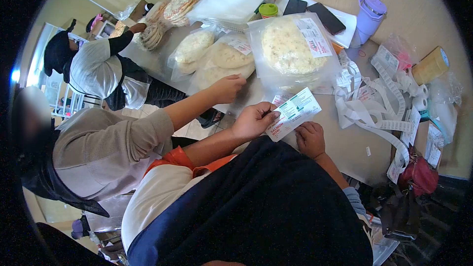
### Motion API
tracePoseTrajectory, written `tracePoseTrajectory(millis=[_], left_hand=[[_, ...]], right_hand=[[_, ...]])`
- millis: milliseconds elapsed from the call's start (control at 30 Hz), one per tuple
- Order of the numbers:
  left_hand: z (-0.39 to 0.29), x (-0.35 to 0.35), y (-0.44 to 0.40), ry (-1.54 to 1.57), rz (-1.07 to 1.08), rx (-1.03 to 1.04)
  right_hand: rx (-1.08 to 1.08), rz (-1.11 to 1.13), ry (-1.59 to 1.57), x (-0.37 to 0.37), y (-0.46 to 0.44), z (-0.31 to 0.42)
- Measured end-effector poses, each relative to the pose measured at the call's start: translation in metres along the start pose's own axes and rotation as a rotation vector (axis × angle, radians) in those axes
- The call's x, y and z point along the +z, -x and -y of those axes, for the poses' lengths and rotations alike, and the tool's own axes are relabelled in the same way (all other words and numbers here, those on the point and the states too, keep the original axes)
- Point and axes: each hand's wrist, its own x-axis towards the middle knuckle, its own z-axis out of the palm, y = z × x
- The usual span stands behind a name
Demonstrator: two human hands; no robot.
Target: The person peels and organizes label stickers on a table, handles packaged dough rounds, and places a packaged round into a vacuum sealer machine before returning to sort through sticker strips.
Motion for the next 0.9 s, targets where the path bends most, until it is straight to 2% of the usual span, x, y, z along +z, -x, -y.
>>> tracePoseTrajectory(millis=[233, 433, 567, 667, 767, 833, 900], left_hand=[[-0.003, 0.002, 0.0, 0.089, -0.007, -0.045], [0.001, -0.006, 0.002, 0.422, -0.215, 0.104], [0.014, -0.035, 0.018, 0.495, -0.179, 0.208], [0.035, -0.056, 0.028, 0.572, -0.208, 0.089], [0.065, -0.071, 0.021, 0.583, -0.557, 0.045], [0.073, -0.085, 0.018, 0.721, -0.731, -0.135], [0.107, -0.109, 0.014, 0.632, -0.796, -0.303]], right_hand=[[0.024, 0.04, -0.007, -0.002, 0.002, -0.002], [0.014, 0.017, -0.031, -0.007, -0.002, 0.006], [-0.004, -0.01, -0.015, -0.005, -0.002, 0.006], [-0.006, -0.008, -0.043, -0.005, -0.003, 0.005], [0.009, -0.012, -0.029, -0.004, -0.003, 0.005], [0.015, -0.008, -0.014, -0.004, -0.004, 0.007], [0.017, -0.003, -0.003, -0.004, -0.004, 0.008]])
